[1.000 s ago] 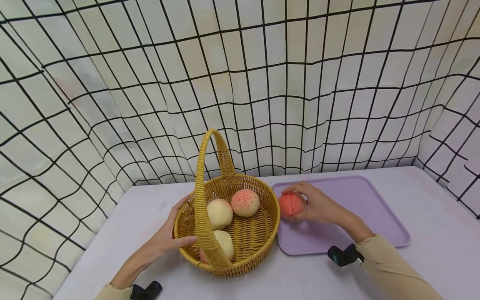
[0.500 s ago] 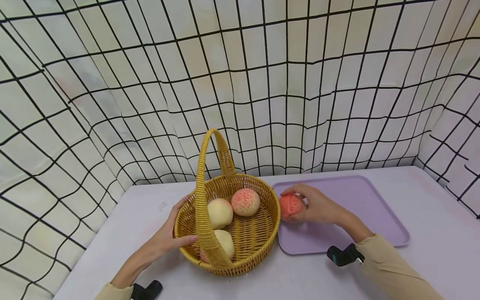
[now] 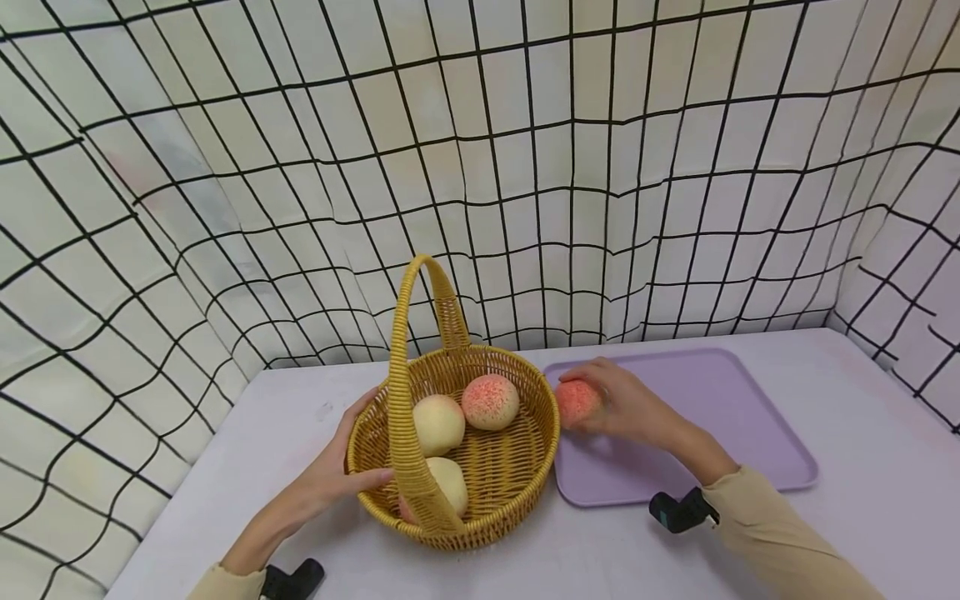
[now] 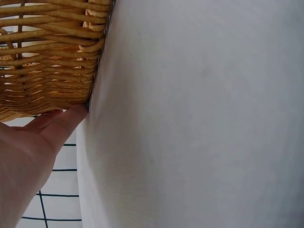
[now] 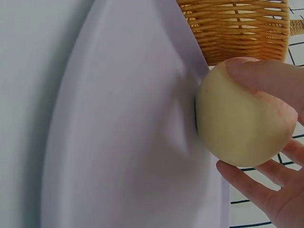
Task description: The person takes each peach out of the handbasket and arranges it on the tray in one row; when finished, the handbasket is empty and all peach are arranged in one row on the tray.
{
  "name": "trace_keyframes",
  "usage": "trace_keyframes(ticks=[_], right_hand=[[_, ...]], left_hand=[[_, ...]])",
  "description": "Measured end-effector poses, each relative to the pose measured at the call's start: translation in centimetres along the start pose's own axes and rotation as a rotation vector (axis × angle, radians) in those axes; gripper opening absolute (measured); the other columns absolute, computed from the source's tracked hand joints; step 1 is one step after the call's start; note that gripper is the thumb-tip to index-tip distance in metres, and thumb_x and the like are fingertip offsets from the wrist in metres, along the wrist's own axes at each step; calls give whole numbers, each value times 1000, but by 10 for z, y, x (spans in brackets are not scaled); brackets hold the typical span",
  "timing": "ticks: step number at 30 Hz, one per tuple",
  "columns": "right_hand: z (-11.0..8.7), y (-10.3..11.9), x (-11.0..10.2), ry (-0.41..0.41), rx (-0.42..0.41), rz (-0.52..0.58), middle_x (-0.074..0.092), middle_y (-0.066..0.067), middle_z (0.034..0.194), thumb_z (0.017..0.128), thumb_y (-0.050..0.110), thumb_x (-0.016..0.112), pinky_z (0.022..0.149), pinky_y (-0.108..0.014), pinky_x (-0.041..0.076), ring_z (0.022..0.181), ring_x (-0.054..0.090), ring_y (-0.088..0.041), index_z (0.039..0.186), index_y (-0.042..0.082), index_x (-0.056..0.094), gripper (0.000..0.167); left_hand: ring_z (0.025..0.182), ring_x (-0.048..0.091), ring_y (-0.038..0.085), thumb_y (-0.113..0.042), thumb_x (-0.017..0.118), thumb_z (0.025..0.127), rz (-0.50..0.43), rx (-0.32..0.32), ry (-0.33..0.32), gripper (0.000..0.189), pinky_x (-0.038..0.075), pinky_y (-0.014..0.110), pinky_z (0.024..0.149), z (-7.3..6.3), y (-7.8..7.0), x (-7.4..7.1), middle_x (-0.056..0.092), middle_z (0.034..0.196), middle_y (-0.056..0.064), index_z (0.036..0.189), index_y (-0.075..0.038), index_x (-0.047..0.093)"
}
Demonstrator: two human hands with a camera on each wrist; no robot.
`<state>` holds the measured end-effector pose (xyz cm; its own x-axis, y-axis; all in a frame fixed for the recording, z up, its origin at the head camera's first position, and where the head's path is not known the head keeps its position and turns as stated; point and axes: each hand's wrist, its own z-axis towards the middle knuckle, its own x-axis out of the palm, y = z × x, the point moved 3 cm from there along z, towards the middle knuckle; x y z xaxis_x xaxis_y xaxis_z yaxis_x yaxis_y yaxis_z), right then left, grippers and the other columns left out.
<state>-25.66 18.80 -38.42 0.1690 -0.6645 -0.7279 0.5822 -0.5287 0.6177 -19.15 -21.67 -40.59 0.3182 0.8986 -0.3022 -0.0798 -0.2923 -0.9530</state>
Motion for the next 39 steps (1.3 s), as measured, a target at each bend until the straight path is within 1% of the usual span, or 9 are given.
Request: trace_keyframes(ticks=[2, 6, 8, 13, 17, 24, 29, 33, 39], right_hand=[[-1, 0, -1, -5, 13, 2, 65, -11, 132, 78, 19, 94, 93, -52, 53, 121, 59, -36, 130, 9, 68, 59], [-5, -2, -5, 15, 57, 62, 65, -10, 130, 77, 20, 95, 79, -35, 57, 114, 60, -32, 128, 11, 68, 58], [-7, -2, -7, 25, 78, 96, 66, -10, 130, 78, 20, 94, 76, -32, 57, 112, 60, -31, 128, 11, 68, 57], [-8, -5, -7, 14, 98, 115, 64, -13, 134, 79, 22, 93, 82, -37, 56, 115, 61, -33, 131, 8, 66, 60], [-7, -5, -4, -3, 72, 99, 62, -17, 136, 79, 19, 93, 86, -40, 55, 116, 61, -35, 133, 6, 64, 63], [-10, -3, -6, 3, 118, 116, 65, -13, 131, 77, 24, 95, 80, -34, 56, 110, 63, -30, 129, 6, 66, 63], [-12, -3, -7, 5, 121, 134, 65, -14, 132, 78, 24, 94, 82, -34, 57, 111, 63, -32, 130, 3, 65, 63], [-12, -3, -9, 7, 100, 126, 64, -17, 132, 81, 22, 92, 85, -37, 58, 113, 64, -35, 132, 1, 63, 62], [-7, 8, -20, -26, 27, 77, 65, -20, 133, 85, 17, 89, 97, -60, 54, 120, 64, -42, 134, 1, 61, 58]], left_hand=[[150, 30, 49, -22, 84, 87, 1, -1, 3, 115, 40, 53, 112, 1, 0, 0, 14, 170, 22, 168, -26, 3], [149, 32, 49, -21, 84, 87, 3, 7, 5, 115, 41, 54, 113, 2, -1, 0, 14, 170, 22, 168, -26, 3], [149, 32, 49, -21, 84, 87, 2, 5, 5, 115, 41, 54, 113, 2, -1, 0, 14, 170, 22, 168, -25, 3], [149, 32, 48, -22, 84, 87, -5, -1, 2, 115, 41, 53, 112, 2, -1, -1, 15, 169, 22, 168, -26, 3], [149, 32, 49, -22, 84, 87, -7, 0, 1, 115, 42, 53, 111, 1, 0, 0, 15, 169, 23, 168, -26, 3], [147, 35, 49, -21, 84, 87, -16, 8, 8, 115, 43, 51, 110, 0, -1, 1, 16, 168, 23, 168, -25, 3], [147, 36, 49, -22, 84, 87, -11, 3, -1, 114, 44, 50, 109, 0, -1, 0, 17, 168, 24, 168, -26, 4], [147, 34, 49, -21, 84, 87, -14, 7, 0, 114, 43, 53, 111, 0, 0, 0, 15, 169, 23, 168, -25, 3], [149, 32, 49, -23, 84, 88, 1, -7, -5, 114, 42, 53, 112, -1, 0, 0, 14, 170, 22, 168, -26, 3]])
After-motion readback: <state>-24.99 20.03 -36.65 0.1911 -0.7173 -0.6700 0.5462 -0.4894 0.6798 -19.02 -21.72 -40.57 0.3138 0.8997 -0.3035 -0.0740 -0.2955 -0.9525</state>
